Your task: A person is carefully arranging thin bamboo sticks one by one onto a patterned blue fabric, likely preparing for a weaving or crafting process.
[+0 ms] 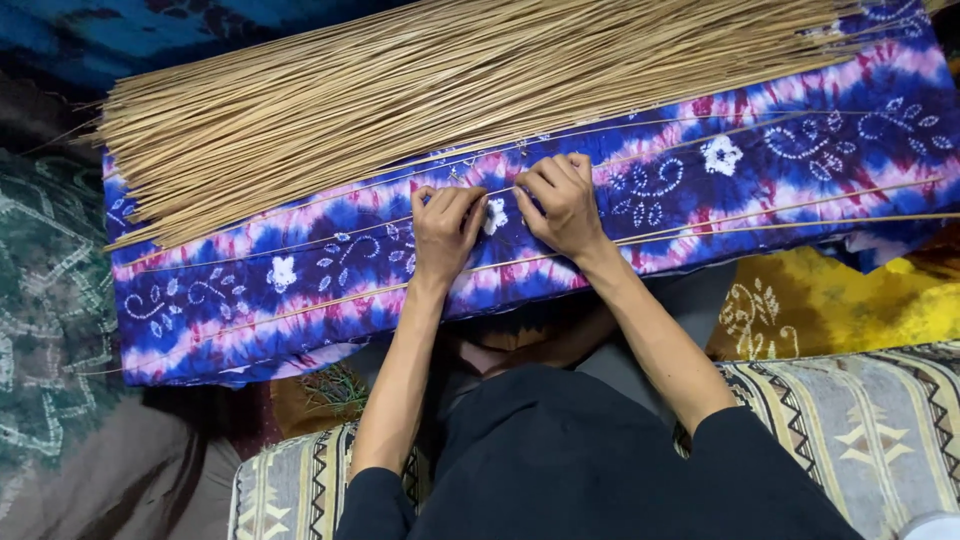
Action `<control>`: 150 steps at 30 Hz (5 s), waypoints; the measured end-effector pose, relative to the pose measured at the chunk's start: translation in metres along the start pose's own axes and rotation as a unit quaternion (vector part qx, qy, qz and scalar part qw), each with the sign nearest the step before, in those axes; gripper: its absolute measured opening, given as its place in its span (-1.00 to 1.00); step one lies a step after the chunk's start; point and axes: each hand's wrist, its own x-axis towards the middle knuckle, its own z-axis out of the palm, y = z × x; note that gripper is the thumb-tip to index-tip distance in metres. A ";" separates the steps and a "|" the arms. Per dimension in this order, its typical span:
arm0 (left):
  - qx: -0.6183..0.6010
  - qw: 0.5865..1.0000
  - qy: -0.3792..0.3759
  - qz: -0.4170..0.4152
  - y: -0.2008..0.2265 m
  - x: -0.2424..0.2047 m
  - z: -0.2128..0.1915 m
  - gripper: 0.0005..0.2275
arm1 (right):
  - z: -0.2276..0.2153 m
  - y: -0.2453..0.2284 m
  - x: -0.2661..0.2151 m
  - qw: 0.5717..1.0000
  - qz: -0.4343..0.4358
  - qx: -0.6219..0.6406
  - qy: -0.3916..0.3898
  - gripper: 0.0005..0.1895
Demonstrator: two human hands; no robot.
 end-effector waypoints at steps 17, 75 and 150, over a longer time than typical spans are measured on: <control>-0.010 1.000 -0.011 -0.002 0.000 0.000 0.001 -0.98 | 0.004 0.006 -0.006 1.000 -0.011 0.008 -0.015 -0.95; 0.031 0.997 -0.077 -0.008 0.028 -0.008 -0.039 -0.95 | -0.015 -0.025 -0.006 0.993 -0.037 0.060 -0.090 -0.94; 0.048 0.996 -0.052 0.048 0.000 -0.019 -0.049 -0.98 | -0.011 -0.026 -0.012 0.992 -0.009 0.088 -0.086 -0.93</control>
